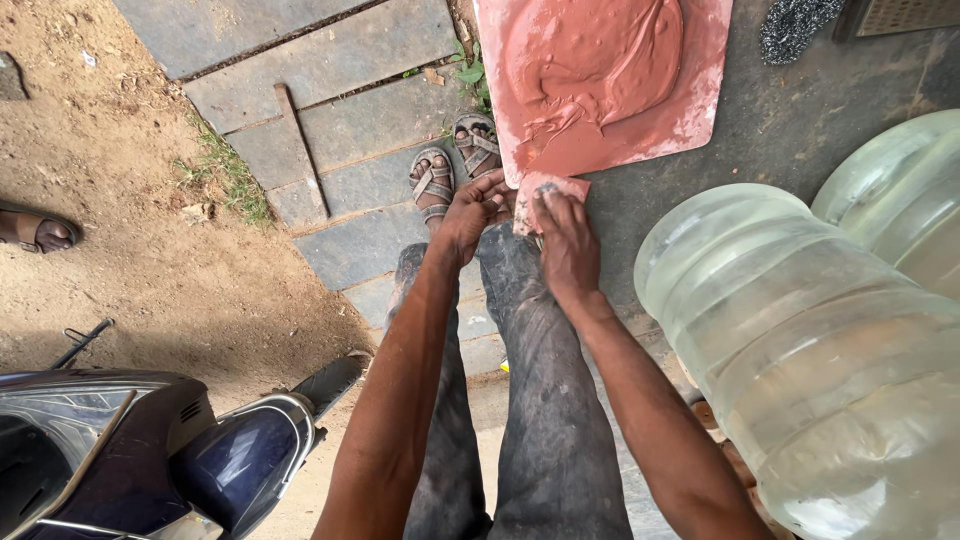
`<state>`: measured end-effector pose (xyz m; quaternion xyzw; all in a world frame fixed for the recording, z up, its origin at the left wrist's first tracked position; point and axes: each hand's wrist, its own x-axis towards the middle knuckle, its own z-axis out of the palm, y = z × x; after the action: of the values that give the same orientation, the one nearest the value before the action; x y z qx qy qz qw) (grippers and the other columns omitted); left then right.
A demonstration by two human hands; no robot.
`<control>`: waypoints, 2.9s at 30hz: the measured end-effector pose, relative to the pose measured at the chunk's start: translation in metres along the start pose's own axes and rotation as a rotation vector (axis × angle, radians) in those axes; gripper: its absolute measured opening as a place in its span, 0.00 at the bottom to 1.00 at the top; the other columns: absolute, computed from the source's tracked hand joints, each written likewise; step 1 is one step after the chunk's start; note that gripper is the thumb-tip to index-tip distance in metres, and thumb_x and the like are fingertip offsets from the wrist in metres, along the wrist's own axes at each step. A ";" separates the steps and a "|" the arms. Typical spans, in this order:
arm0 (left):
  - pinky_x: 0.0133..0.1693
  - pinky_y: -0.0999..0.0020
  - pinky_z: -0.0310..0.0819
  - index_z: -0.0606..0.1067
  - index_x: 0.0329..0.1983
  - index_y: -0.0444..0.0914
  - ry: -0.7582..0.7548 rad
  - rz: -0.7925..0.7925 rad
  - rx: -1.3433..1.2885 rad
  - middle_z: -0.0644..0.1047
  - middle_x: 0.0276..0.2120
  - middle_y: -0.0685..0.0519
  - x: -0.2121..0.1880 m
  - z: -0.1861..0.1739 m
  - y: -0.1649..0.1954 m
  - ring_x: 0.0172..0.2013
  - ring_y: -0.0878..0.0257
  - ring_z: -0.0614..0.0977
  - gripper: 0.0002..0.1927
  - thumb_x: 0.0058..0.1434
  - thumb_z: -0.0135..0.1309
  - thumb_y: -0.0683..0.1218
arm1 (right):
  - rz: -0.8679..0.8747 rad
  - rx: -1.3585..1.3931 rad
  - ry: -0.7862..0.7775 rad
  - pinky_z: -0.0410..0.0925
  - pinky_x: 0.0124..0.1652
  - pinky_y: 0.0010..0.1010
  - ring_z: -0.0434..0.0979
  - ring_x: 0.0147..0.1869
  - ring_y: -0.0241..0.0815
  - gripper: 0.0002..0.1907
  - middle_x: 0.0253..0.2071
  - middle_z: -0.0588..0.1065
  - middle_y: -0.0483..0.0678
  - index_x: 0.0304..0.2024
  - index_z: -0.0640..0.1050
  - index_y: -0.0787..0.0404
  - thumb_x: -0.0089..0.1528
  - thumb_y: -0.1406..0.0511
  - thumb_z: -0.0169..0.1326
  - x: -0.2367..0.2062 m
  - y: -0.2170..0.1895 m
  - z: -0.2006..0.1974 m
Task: The person prepares a pink putty-like substance by spreading and mixing it on a square board using a small metal scraper.
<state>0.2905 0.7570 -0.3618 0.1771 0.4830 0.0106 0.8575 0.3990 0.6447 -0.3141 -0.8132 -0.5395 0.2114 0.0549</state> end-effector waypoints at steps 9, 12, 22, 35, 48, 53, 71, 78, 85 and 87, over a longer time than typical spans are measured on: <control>0.44 0.68 0.74 0.70 0.64 0.35 0.070 0.150 -0.018 0.79 0.48 0.53 0.016 0.009 -0.007 0.43 0.66 0.78 0.20 0.69 0.52 0.37 | 0.684 0.788 0.209 0.70 0.55 0.35 0.77 0.51 0.44 0.09 0.48 0.79 0.48 0.53 0.80 0.62 0.71 0.71 0.54 0.004 0.033 -0.029; 0.47 0.66 0.76 0.69 0.62 0.29 0.153 0.182 0.052 0.78 0.48 0.47 0.025 0.016 -0.012 0.44 0.62 0.78 0.21 0.70 0.60 0.38 | 0.927 1.734 0.431 0.69 0.57 0.30 0.78 0.56 0.37 0.14 0.52 0.78 0.46 0.53 0.77 0.64 0.65 0.75 0.56 0.006 0.050 -0.044; 0.65 0.59 0.67 0.63 0.70 0.36 -0.138 0.254 -0.290 0.74 0.62 0.48 0.004 0.027 0.021 0.60 0.58 0.76 0.33 0.62 0.60 0.39 | 0.821 2.089 0.421 0.69 0.63 0.42 0.74 0.65 0.44 0.22 0.60 0.75 0.47 0.61 0.72 0.61 0.64 0.73 0.53 -0.044 0.063 -0.093; 0.64 0.62 0.68 0.61 0.71 0.35 -0.189 0.259 -0.085 0.71 0.63 0.48 -0.168 0.006 -0.006 0.62 0.59 0.74 0.34 0.64 0.59 0.42 | 0.433 2.065 0.598 0.68 0.59 0.54 0.69 0.69 0.53 0.24 0.69 0.67 0.51 0.69 0.65 0.60 0.69 0.68 0.44 -0.145 -0.020 -0.167; 0.59 0.59 0.71 0.64 0.68 0.34 -0.572 0.202 0.156 0.74 0.59 0.47 -0.390 0.040 -0.004 0.58 0.57 0.77 0.32 0.61 0.60 0.40 | 0.306 0.078 1.081 0.58 0.63 0.47 0.68 0.74 0.57 0.18 0.66 0.73 0.55 0.59 0.77 0.60 0.67 0.71 0.49 -0.312 -0.211 -0.129; 0.57 0.57 0.73 0.64 0.67 0.36 -0.709 0.110 0.278 0.75 0.59 0.48 -0.431 0.088 -0.036 0.56 0.58 0.78 0.32 0.60 0.59 0.39 | 0.382 -0.112 1.193 0.55 0.65 0.50 0.62 0.76 0.58 0.18 0.69 0.68 0.56 0.60 0.76 0.54 0.67 0.68 0.52 -0.378 -0.211 -0.122; 0.62 0.56 0.71 0.68 0.63 0.36 -1.058 -0.348 0.449 0.77 0.56 0.50 -0.580 0.217 -0.431 0.57 0.60 0.78 0.26 0.61 0.58 0.36 | 1.083 -0.158 0.980 0.53 0.64 0.50 0.60 0.78 0.47 0.27 0.72 0.66 0.49 0.65 0.73 0.55 0.63 0.71 0.49 -0.819 -0.246 -0.110; 0.60 0.59 0.71 0.68 0.65 0.37 -1.160 -0.539 0.561 0.77 0.56 0.51 -0.637 0.257 -0.575 0.57 0.61 0.77 0.28 0.60 0.58 0.36 | 1.390 -0.192 1.004 0.53 0.62 0.46 0.62 0.77 0.46 0.27 0.70 0.68 0.49 0.64 0.74 0.56 0.62 0.73 0.49 -0.931 -0.248 -0.073; 0.60 0.61 0.69 0.68 0.65 0.35 -1.290 -0.629 0.674 0.77 0.55 0.51 -0.633 0.303 -0.719 0.56 0.62 0.77 0.25 0.65 0.58 0.36 | 1.406 -0.181 1.150 0.53 0.63 0.44 0.61 0.78 0.47 0.24 0.70 0.68 0.50 0.64 0.73 0.57 0.64 0.72 0.50 -1.039 -0.199 -0.018; 0.61 0.61 0.69 0.68 0.66 0.33 -1.325 -0.663 0.688 0.77 0.55 0.50 -0.638 0.328 -0.760 0.57 0.61 0.77 0.25 0.67 0.58 0.36 | 1.372 -0.201 1.117 0.53 0.64 0.45 0.61 0.78 0.48 0.24 0.70 0.68 0.50 0.64 0.73 0.57 0.65 0.72 0.50 -1.078 -0.177 -0.006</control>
<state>0.1067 -0.1727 0.0802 0.2479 -0.1208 -0.4992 0.8215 -0.1044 -0.2526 0.0542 -0.9426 0.1559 -0.2780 0.0999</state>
